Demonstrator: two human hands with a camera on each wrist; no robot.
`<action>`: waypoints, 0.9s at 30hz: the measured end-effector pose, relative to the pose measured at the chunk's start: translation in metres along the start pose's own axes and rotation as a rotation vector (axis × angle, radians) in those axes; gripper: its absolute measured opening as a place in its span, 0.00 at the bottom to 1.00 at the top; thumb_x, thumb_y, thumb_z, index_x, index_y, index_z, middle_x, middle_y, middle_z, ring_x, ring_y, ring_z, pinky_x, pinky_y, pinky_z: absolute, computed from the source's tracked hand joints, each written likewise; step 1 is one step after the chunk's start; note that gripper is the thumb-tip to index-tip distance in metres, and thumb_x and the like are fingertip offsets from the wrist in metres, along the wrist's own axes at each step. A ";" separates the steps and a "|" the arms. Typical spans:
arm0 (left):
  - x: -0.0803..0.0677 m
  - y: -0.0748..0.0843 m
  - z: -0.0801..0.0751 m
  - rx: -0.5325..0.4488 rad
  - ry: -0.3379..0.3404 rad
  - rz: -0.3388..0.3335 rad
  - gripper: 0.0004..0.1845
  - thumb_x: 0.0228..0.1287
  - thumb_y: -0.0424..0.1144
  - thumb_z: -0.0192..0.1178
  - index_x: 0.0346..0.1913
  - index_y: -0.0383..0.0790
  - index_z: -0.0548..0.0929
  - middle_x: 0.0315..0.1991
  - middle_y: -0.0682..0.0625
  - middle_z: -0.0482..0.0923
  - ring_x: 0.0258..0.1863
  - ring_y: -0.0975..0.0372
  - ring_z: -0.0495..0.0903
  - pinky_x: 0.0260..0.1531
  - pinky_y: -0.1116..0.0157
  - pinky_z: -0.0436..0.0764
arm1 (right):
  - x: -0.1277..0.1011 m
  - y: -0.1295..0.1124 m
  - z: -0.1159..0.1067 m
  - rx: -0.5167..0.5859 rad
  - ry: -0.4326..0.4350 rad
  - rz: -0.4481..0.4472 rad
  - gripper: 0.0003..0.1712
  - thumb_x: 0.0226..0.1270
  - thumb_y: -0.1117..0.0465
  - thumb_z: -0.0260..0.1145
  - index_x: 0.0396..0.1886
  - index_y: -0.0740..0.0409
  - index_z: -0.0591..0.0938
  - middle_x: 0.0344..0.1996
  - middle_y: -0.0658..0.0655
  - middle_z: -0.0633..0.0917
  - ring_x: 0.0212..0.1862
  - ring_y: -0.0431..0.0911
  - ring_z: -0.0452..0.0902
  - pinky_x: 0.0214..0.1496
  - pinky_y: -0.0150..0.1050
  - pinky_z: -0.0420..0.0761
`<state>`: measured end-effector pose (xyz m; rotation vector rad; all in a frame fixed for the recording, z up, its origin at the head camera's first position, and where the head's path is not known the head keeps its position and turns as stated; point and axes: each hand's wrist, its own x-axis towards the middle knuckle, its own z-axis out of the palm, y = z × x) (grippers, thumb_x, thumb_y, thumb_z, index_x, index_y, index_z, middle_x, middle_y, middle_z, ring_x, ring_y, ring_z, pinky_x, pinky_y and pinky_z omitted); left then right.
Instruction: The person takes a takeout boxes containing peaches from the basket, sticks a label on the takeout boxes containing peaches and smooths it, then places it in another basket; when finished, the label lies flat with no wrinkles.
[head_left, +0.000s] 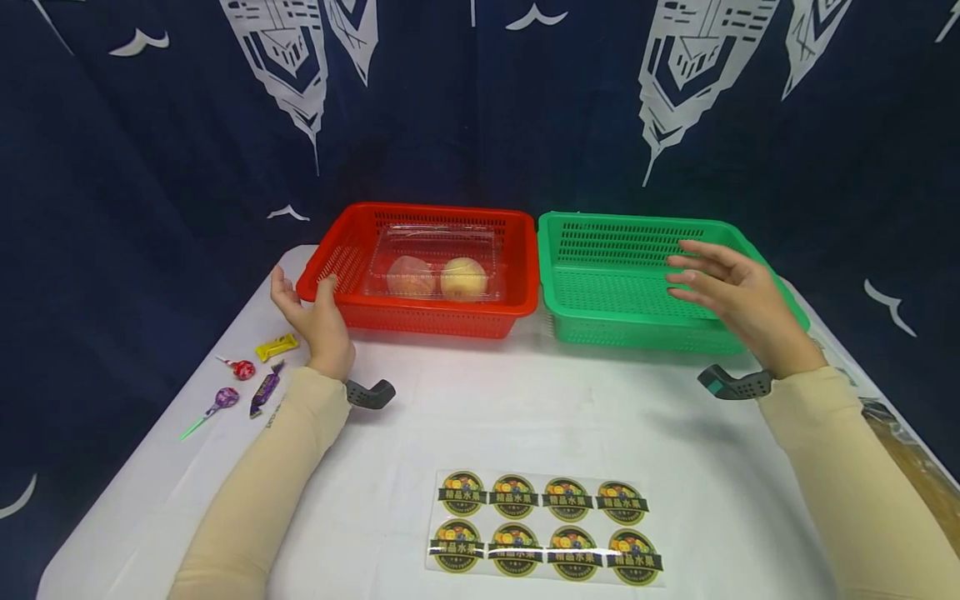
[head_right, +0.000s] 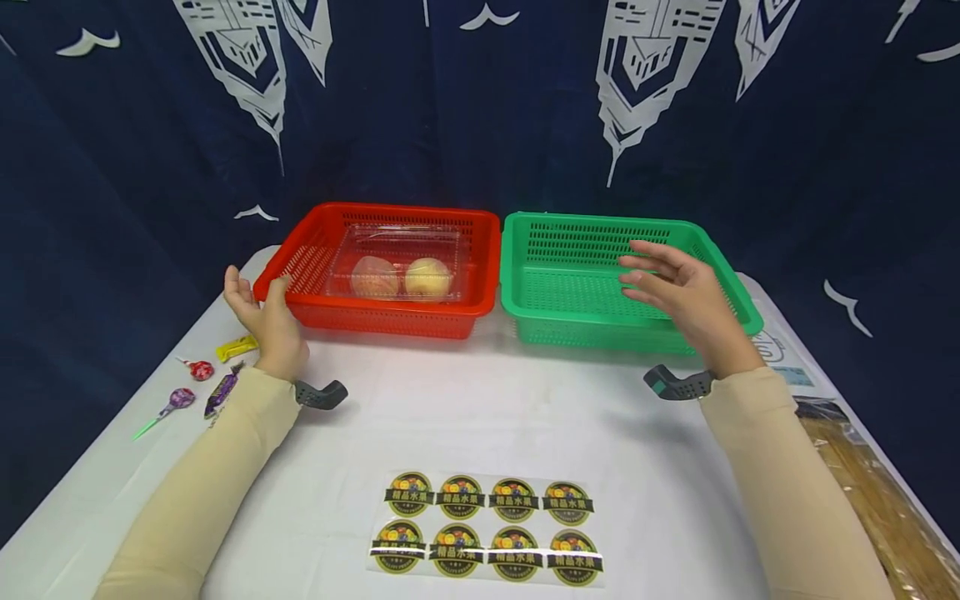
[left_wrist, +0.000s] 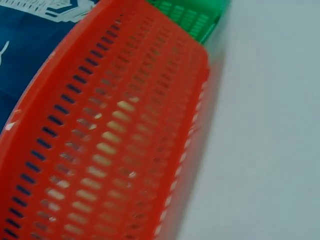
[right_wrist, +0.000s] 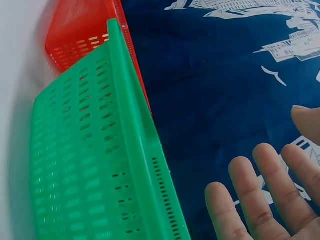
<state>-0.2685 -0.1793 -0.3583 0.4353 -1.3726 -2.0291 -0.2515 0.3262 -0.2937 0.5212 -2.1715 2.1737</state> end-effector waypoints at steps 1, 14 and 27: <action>-0.001 -0.003 0.001 -0.006 -0.005 -0.010 0.45 0.75 0.36 0.63 0.86 0.60 0.51 0.87 0.54 0.43 0.83 0.64 0.48 0.74 0.72 0.67 | 0.003 0.000 0.001 0.009 0.000 0.004 0.27 0.82 0.71 0.62 0.76 0.55 0.75 0.63 0.51 0.85 0.59 0.44 0.86 0.58 0.35 0.87; -0.006 -0.029 0.006 -0.051 -0.084 0.012 0.52 0.73 0.30 0.62 0.88 0.58 0.42 0.86 0.51 0.46 0.82 0.61 0.54 0.72 0.70 0.72 | 0.027 -0.001 0.009 0.007 -0.011 0.096 0.31 0.83 0.65 0.63 0.81 0.56 0.68 0.66 0.51 0.80 0.60 0.44 0.86 0.59 0.35 0.87; 0.001 -0.040 -0.003 -0.041 -0.137 0.113 0.52 0.72 0.30 0.63 0.87 0.55 0.42 0.84 0.52 0.49 0.81 0.60 0.56 0.73 0.66 0.73 | 0.051 -0.007 0.021 -0.013 -0.080 0.170 0.26 0.82 0.66 0.64 0.76 0.53 0.75 0.65 0.50 0.83 0.60 0.45 0.85 0.58 0.39 0.88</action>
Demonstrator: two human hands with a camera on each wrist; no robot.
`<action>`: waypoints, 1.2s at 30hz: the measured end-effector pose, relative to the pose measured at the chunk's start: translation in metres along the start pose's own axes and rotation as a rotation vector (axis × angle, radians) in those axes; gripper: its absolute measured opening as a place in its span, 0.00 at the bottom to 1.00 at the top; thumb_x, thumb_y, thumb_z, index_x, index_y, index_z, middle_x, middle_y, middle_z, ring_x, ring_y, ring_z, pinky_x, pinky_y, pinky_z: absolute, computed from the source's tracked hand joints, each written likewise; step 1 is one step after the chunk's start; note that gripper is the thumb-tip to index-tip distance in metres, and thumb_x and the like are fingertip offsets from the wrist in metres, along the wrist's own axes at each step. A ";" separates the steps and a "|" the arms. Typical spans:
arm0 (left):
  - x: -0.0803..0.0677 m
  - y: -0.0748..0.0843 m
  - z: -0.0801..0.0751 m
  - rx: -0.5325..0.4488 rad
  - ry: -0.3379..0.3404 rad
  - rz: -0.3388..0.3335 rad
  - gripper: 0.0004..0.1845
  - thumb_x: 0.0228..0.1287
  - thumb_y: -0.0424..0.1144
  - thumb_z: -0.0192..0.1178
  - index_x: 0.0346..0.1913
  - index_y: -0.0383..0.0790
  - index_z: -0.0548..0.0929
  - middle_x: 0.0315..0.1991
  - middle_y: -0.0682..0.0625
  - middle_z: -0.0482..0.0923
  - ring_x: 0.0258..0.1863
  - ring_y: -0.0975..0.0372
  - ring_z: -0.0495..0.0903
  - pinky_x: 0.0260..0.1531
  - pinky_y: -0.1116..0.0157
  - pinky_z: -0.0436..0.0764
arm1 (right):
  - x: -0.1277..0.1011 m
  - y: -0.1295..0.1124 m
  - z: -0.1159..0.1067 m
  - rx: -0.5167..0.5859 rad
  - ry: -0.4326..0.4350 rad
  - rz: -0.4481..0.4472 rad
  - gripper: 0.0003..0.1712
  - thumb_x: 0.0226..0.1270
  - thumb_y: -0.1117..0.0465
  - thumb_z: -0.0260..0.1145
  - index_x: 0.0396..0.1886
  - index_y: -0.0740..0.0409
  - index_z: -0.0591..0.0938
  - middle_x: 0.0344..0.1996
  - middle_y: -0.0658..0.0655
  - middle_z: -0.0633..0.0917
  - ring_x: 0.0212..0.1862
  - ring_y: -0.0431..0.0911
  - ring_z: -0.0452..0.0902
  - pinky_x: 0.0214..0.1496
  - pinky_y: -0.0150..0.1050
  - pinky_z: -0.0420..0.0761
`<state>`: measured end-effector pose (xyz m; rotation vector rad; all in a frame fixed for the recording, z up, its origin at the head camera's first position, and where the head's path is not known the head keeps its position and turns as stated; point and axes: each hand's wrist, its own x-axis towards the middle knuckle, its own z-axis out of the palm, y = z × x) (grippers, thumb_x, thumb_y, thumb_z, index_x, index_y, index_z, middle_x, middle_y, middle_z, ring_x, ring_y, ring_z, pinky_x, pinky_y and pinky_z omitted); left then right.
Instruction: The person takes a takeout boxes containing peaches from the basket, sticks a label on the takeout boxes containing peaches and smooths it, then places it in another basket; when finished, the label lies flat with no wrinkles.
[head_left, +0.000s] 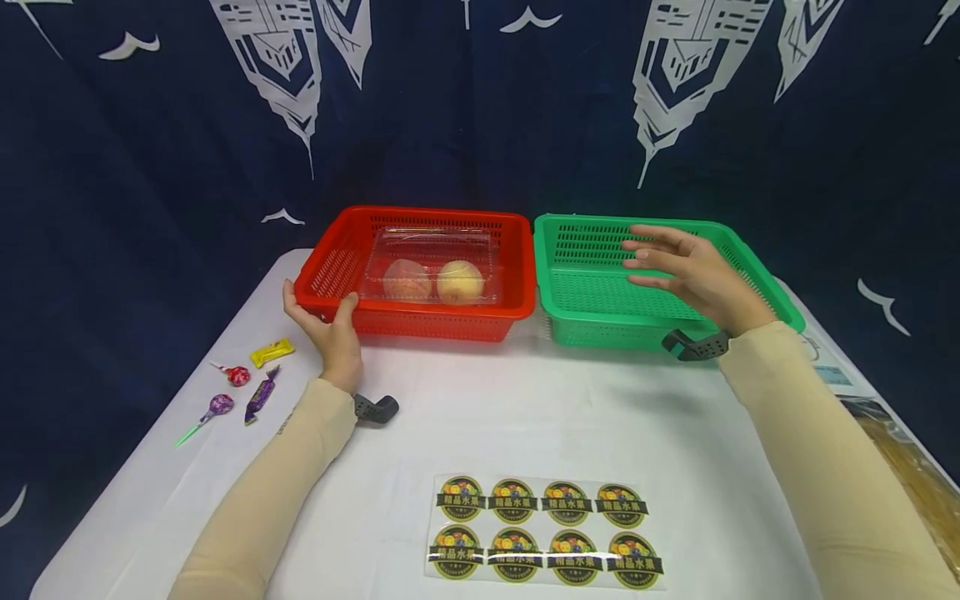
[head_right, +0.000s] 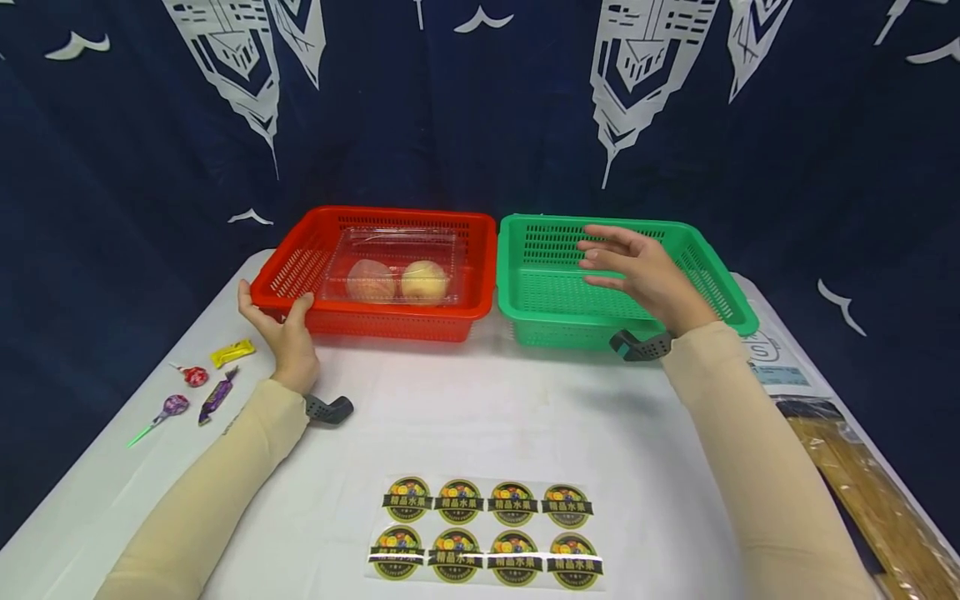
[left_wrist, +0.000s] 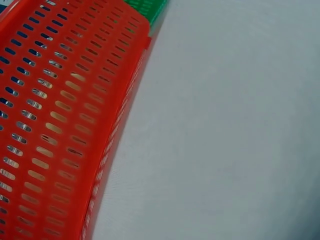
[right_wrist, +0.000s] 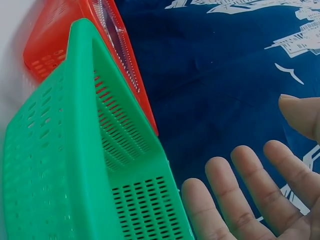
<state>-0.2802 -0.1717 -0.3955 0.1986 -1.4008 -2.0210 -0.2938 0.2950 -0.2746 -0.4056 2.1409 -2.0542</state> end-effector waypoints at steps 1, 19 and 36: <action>0.000 0.000 -0.001 0.008 -0.003 0.000 0.52 0.72 0.30 0.63 0.87 0.55 0.42 0.84 0.52 0.49 0.81 0.60 0.56 0.73 0.66 0.73 | 0.002 -0.001 0.001 -0.007 -0.005 0.004 0.26 0.82 0.66 0.64 0.76 0.54 0.75 0.64 0.49 0.83 0.60 0.45 0.86 0.58 0.38 0.88; -0.001 -0.002 -0.006 0.063 -0.050 0.023 0.51 0.74 0.35 0.64 0.86 0.56 0.41 0.83 0.53 0.50 0.81 0.60 0.54 0.75 0.64 0.71 | 0.034 -0.009 0.025 -0.152 -0.114 0.102 0.33 0.84 0.62 0.62 0.82 0.63 0.66 0.68 0.53 0.81 0.60 0.43 0.85 0.61 0.39 0.86; 0.000 -0.004 -0.008 0.079 -0.061 0.026 0.51 0.74 0.36 0.64 0.86 0.54 0.41 0.84 0.54 0.50 0.81 0.61 0.54 0.76 0.64 0.69 | 0.063 -0.002 0.050 -0.051 -0.122 0.105 0.31 0.84 0.65 0.60 0.81 0.65 0.66 0.60 0.49 0.86 0.57 0.46 0.86 0.59 0.40 0.87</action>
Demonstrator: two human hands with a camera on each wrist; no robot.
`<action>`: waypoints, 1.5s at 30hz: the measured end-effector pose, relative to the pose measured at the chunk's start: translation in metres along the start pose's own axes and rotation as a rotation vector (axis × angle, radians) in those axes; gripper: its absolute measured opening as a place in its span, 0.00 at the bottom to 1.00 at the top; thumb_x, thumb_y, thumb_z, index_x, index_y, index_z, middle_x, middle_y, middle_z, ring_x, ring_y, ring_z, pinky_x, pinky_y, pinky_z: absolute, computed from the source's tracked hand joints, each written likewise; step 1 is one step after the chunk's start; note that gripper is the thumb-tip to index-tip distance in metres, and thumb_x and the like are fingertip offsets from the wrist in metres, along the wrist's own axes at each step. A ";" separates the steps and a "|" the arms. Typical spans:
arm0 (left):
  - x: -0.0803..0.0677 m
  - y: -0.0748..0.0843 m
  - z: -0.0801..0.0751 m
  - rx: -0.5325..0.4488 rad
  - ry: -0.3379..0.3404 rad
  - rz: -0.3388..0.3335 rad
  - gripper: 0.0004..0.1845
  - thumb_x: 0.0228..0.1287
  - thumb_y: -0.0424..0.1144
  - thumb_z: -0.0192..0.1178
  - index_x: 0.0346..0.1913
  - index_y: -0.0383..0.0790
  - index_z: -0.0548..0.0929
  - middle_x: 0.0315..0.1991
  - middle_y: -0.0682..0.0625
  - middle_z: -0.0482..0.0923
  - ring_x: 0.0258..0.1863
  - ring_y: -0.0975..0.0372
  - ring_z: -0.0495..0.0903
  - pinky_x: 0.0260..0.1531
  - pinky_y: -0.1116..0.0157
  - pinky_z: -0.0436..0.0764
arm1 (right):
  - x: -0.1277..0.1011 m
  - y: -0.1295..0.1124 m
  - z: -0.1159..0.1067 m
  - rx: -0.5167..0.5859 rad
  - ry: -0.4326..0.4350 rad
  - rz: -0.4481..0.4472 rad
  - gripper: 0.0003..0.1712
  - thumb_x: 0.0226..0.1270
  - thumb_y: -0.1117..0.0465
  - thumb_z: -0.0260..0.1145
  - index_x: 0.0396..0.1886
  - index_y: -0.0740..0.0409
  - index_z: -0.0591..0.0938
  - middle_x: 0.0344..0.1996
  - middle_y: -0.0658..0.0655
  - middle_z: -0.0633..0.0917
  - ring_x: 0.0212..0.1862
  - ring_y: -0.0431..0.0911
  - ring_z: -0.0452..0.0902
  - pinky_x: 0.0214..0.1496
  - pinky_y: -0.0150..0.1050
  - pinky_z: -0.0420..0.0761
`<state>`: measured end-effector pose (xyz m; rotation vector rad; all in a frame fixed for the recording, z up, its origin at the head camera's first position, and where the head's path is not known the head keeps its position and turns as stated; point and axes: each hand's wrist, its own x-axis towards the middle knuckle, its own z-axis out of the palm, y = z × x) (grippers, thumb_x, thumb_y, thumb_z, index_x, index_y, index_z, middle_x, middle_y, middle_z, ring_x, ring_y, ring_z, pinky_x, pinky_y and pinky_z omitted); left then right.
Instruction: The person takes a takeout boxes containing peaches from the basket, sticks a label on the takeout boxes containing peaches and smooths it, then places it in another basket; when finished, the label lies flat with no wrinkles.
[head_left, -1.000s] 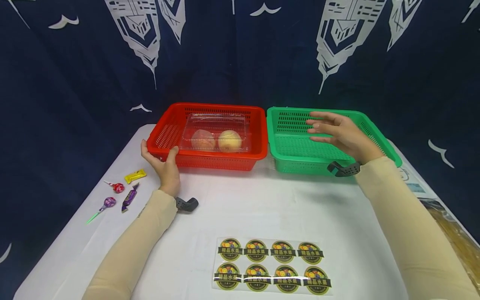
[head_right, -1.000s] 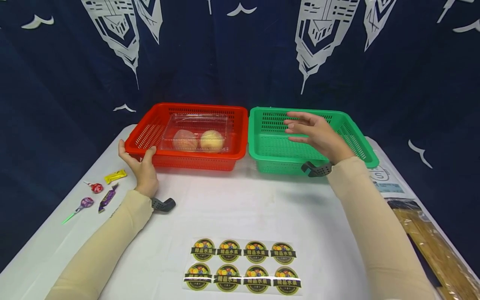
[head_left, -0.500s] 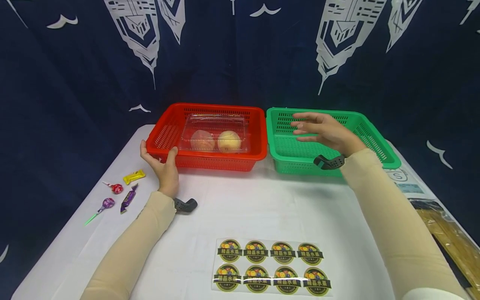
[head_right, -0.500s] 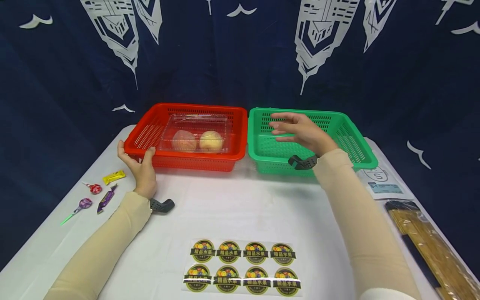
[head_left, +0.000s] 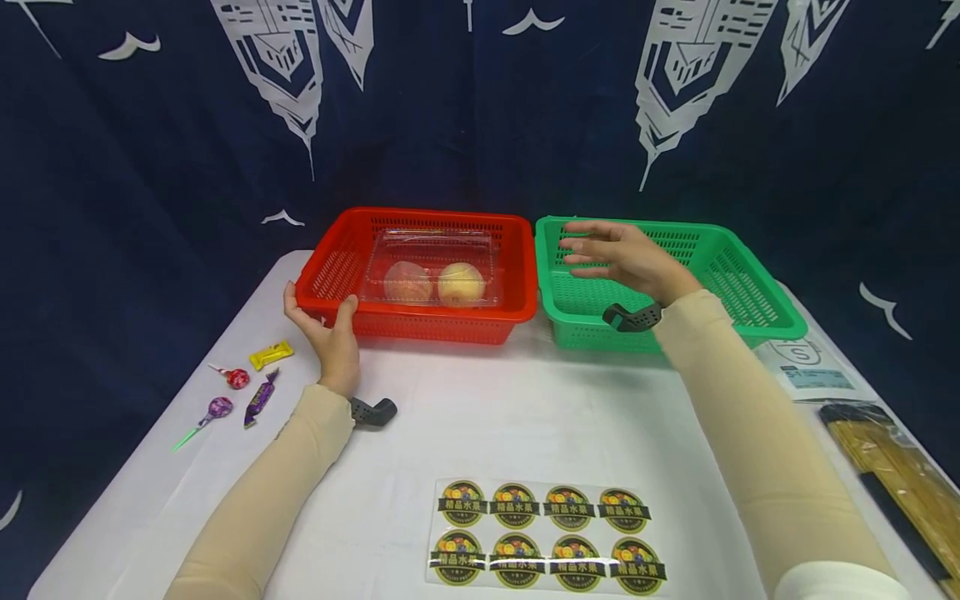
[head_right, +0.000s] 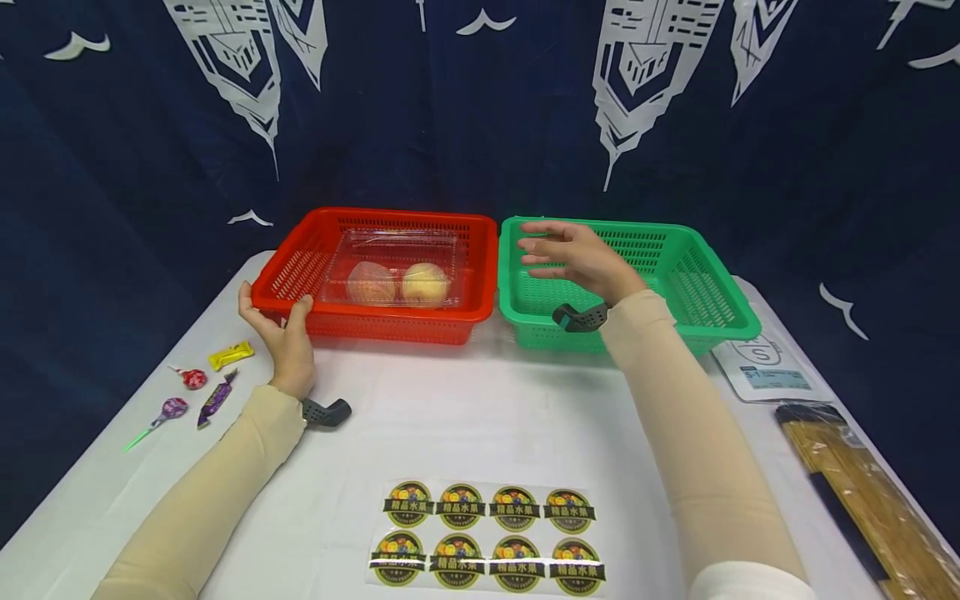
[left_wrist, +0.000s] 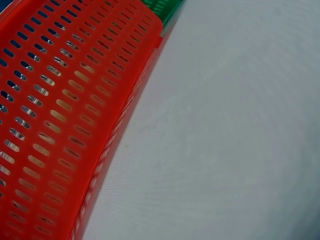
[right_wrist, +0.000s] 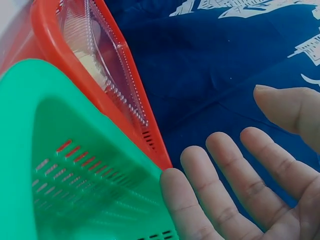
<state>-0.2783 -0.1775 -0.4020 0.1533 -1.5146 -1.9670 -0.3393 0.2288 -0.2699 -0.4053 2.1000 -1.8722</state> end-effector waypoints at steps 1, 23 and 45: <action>0.000 0.000 0.000 -0.002 -0.002 0.001 0.51 0.75 0.36 0.64 0.86 0.55 0.41 0.83 0.53 0.50 0.81 0.61 0.54 0.76 0.64 0.69 | 0.002 0.000 0.001 0.008 0.003 -0.003 0.31 0.84 0.65 0.60 0.81 0.65 0.67 0.58 0.48 0.86 0.57 0.47 0.86 0.59 0.39 0.88; -0.001 -0.003 -0.001 0.004 -0.012 0.000 0.50 0.76 0.37 0.64 0.86 0.56 0.41 0.83 0.54 0.50 0.81 0.60 0.55 0.75 0.63 0.72 | 0.036 0.016 0.034 0.130 0.057 0.025 0.33 0.86 0.64 0.57 0.84 0.66 0.63 0.80 0.71 0.67 0.57 0.47 0.85 0.64 0.41 0.86; -0.001 -0.001 0.000 0.003 -0.021 0.008 0.49 0.76 0.37 0.62 0.86 0.56 0.41 0.83 0.53 0.51 0.81 0.60 0.55 0.76 0.63 0.71 | 0.067 0.013 0.091 0.169 0.176 0.020 0.36 0.86 0.61 0.58 0.87 0.57 0.60 0.81 0.63 0.67 0.73 0.55 0.72 0.79 0.46 0.72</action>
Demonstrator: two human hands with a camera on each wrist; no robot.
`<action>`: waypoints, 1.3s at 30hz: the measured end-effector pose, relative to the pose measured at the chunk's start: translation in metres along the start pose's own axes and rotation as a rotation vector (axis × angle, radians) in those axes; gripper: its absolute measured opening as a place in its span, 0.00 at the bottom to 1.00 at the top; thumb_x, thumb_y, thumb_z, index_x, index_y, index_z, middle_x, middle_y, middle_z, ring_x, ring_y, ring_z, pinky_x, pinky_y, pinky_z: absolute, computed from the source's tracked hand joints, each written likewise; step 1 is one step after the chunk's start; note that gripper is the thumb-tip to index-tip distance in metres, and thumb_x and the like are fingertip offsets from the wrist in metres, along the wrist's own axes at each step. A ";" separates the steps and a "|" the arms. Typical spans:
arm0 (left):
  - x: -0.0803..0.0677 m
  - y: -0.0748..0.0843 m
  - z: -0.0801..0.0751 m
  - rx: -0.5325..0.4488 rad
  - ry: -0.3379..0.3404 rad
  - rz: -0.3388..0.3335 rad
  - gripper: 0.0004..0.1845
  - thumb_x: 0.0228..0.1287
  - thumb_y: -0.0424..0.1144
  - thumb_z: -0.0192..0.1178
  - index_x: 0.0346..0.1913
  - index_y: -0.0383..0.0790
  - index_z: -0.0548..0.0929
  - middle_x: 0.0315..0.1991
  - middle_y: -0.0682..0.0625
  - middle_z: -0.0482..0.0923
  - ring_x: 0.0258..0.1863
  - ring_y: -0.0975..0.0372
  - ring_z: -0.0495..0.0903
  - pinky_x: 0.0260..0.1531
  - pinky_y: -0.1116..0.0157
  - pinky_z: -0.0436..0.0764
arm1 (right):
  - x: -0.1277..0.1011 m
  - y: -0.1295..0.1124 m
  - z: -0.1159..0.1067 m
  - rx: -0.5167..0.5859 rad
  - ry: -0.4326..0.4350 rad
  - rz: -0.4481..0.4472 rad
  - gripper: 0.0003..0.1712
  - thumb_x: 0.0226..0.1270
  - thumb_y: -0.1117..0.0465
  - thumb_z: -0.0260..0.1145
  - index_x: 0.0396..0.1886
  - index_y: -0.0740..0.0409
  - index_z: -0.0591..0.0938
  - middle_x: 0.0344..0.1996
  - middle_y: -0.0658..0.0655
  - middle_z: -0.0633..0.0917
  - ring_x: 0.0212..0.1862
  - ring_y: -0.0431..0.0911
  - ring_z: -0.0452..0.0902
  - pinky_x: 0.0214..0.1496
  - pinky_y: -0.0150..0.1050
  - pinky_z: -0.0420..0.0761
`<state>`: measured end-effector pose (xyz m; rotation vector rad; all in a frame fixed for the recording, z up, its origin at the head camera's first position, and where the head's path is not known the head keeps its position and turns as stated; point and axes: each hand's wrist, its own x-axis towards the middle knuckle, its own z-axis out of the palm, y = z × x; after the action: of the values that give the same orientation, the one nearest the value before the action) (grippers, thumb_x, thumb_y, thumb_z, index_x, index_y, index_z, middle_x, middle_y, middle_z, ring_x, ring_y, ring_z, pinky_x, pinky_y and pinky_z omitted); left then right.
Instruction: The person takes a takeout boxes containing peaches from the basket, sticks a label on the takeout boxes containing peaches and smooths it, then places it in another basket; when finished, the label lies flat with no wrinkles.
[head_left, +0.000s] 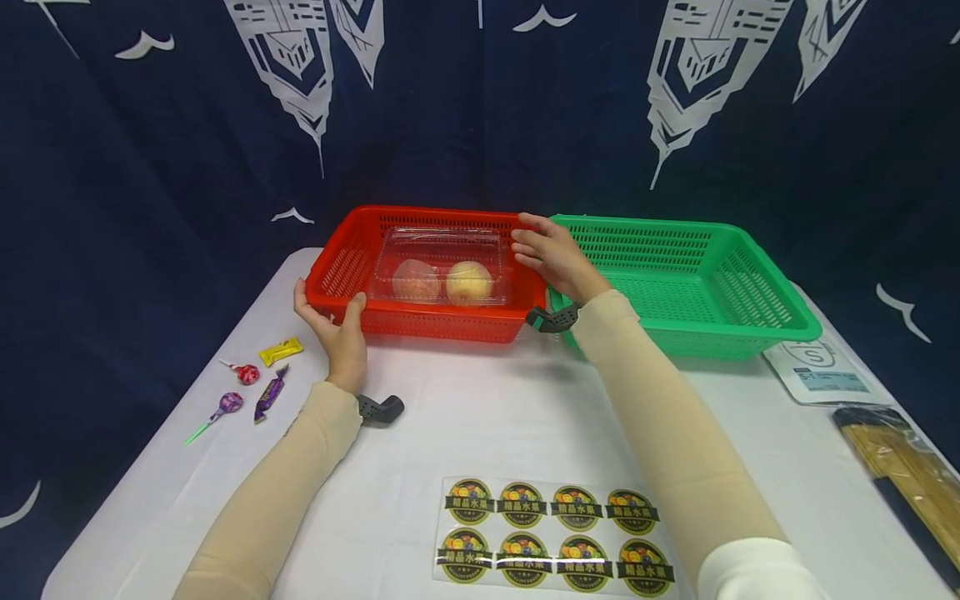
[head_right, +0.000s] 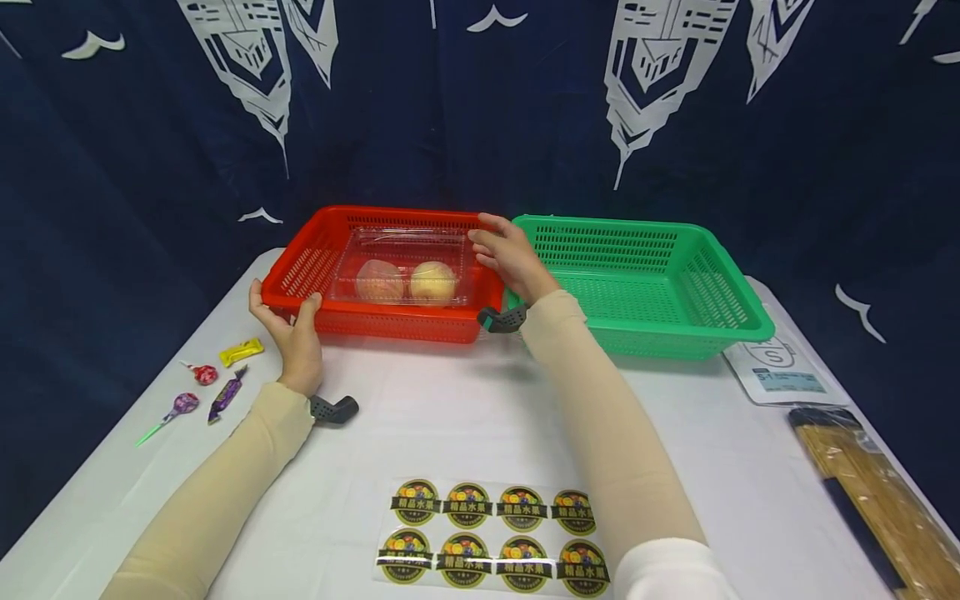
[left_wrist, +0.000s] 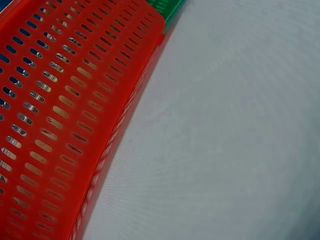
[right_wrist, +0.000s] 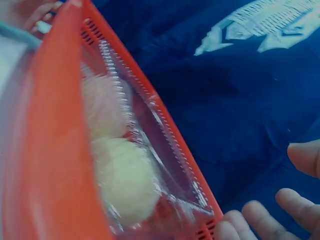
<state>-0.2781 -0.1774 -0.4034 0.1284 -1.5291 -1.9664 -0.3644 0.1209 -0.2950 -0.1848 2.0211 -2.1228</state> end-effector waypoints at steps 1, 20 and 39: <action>0.000 0.000 0.000 0.001 -0.003 0.001 0.49 0.76 0.37 0.63 0.86 0.56 0.41 0.83 0.53 0.51 0.81 0.60 0.55 0.76 0.63 0.71 | 0.001 0.000 0.003 -0.018 -0.007 -0.002 0.37 0.86 0.61 0.59 0.88 0.56 0.59 0.81 0.63 0.67 0.76 0.56 0.69 0.80 0.46 0.70; 0.001 -0.002 -0.002 0.019 -0.008 -0.010 0.49 0.76 0.38 0.63 0.86 0.57 0.41 0.83 0.54 0.51 0.81 0.60 0.54 0.77 0.62 0.70 | 0.024 -0.001 0.044 -0.144 0.133 0.098 0.38 0.86 0.59 0.58 0.88 0.58 0.56 0.82 0.61 0.65 0.80 0.56 0.63 0.82 0.51 0.66; 0.003 -0.002 -0.003 0.019 -0.013 -0.011 0.49 0.75 0.38 0.64 0.86 0.57 0.41 0.82 0.53 0.52 0.80 0.60 0.55 0.76 0.62 0.70 | 0.031 0.006 0.042 -0.320 0.015 0.368 0.56 0.83 0.47 0.61 0.90 0.54 0.36 0.89 0.56 0.36 0.86 0.60 0.47 0.86 0.57 0.56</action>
<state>-0.2795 -0.1813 -0.4051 0.1323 -1.5584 -1.9656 -0.3841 0.0730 -0.3003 0.1473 2.1920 -1.5835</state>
